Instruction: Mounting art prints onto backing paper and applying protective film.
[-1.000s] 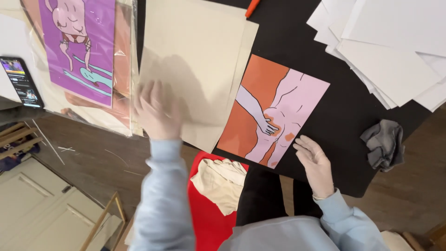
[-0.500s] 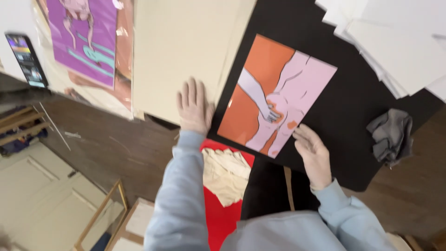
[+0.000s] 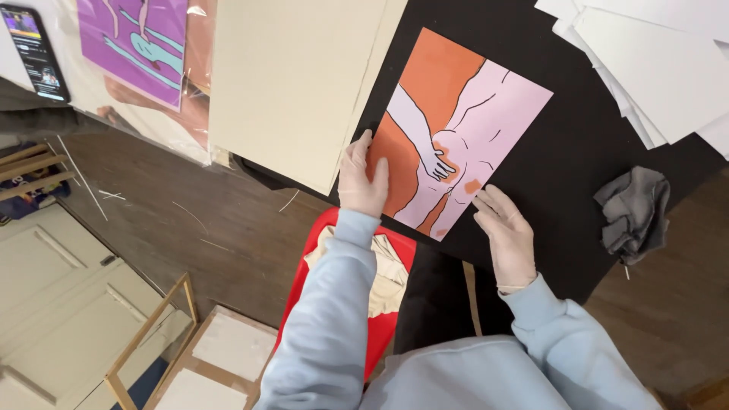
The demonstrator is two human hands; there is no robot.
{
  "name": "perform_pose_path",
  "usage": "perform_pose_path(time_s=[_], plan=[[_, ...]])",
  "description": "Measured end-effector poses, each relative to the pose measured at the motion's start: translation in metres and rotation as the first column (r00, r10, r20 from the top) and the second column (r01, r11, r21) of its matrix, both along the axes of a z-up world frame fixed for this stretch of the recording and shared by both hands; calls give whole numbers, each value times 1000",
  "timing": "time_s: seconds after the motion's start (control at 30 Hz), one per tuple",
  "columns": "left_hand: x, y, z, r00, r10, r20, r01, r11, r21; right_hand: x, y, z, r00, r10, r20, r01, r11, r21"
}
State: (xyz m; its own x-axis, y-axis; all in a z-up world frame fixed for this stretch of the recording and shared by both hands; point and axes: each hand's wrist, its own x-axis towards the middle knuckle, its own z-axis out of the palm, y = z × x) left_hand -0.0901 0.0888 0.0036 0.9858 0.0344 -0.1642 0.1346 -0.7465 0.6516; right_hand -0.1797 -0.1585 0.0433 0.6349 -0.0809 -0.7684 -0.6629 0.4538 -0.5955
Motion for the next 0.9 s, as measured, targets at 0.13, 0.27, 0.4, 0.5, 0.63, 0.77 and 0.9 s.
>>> perform_pose_path(time_s=[0.13, 0.27, 0.4, 0.5, 0.63, 0.77, 0.9], plan=[[4, 23, -37, 963, 154, -223, -211, 942, -260, 8, -6, 1, 990, -38, -135, 43, 998, 35], [0, 51, -43, 889, 64, -453, -328, 779, -534, -7, -21, -10, 999, -30, -41, 29, 999, -22], [-3, 63, -10, 829, -5, -559, -413, 668, -619, 30, -28, 47, 999, -18, 35, 17, 999, 33], [-6, 57, 30, 822, -60, -566, -438, 567, -697, 44, -39, 78, 997, 10, 78, -14, 998, 55], [-4, 42, 109, 788, -39, -614, -561, 362, -744, 59, -49, 110, 983, 74, 171, -72, 997, -18], [-15, 34, 164, 848, 26, -530, -518, 255, -816, 68, -58, 133, 935, 134, 328, -133, 991, -25], [-23, 33, 205, 870, 103, -482, -491, 242, -837, 81, -54, 166, 924, 210, 321, -186, 977, -104]])
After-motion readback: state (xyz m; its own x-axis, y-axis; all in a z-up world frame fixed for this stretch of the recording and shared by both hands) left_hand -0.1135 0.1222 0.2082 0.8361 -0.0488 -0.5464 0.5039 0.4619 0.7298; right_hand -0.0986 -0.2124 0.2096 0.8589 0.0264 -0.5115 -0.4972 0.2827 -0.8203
